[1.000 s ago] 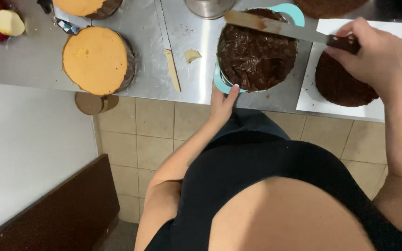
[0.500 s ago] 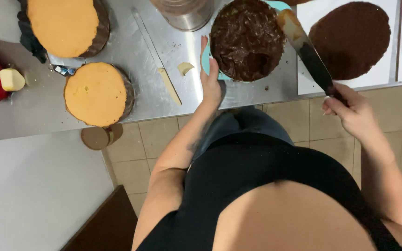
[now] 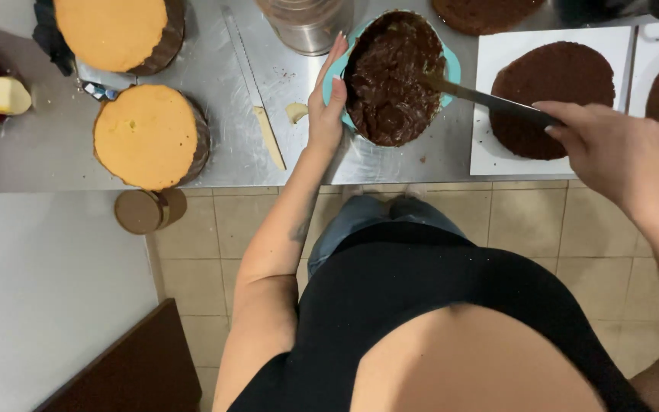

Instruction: Applying chocolate frosting to cake layers and spreading it evenly with an offset spatula.

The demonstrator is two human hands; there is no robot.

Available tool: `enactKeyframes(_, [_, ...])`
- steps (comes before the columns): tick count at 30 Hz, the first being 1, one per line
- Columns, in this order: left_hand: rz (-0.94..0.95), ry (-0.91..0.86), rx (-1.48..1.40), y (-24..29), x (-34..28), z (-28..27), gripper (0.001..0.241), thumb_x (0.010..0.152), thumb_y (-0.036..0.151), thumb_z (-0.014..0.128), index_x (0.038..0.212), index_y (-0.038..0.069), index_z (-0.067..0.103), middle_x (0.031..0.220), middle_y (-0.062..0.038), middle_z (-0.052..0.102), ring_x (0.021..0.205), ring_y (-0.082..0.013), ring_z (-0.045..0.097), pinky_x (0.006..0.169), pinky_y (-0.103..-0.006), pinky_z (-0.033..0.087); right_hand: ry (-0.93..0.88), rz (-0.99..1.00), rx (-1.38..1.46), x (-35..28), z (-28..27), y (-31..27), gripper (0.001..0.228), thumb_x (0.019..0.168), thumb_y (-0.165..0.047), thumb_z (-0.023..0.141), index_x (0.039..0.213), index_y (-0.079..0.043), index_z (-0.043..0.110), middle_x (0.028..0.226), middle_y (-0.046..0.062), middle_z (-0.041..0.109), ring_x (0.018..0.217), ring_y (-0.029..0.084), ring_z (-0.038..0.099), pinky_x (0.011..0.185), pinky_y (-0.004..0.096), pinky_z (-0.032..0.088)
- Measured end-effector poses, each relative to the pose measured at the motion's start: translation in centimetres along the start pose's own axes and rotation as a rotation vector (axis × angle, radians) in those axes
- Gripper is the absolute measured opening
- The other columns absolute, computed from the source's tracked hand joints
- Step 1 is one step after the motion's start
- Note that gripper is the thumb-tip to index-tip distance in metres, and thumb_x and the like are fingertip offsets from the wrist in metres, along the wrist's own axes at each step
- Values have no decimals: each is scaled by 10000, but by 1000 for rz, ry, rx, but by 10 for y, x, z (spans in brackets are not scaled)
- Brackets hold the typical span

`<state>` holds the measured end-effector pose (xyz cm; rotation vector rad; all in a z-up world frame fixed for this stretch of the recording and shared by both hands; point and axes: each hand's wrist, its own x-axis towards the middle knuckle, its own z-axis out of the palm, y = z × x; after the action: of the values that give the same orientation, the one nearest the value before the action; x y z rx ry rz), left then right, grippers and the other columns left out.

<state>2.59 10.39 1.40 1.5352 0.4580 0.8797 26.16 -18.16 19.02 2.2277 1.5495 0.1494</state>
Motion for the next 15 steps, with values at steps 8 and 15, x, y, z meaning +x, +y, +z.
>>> enactKeyframes(8, [-64,-143,-55,9,29,-14,628,1122,516,339,1508,49,506,1613,-91,447,1549,-263,373,1320,-389,249,350,-298,-317,63,-78,5,537,1004,-297,573,1472,-548,654,1285,-242,731,883,-2,680,769,147,513])
enactKeyframes(15, [-131,-137,-45,14,29,-12,603,1104,520,398,1476,70,553,1575,-77,488,1496,-256,442,1276,-364,316,498,-541,-388,90,-139,-20,364,1009,-356,618,1358,-426,697,1330,-174,712,920,-22,669,593,182,428])
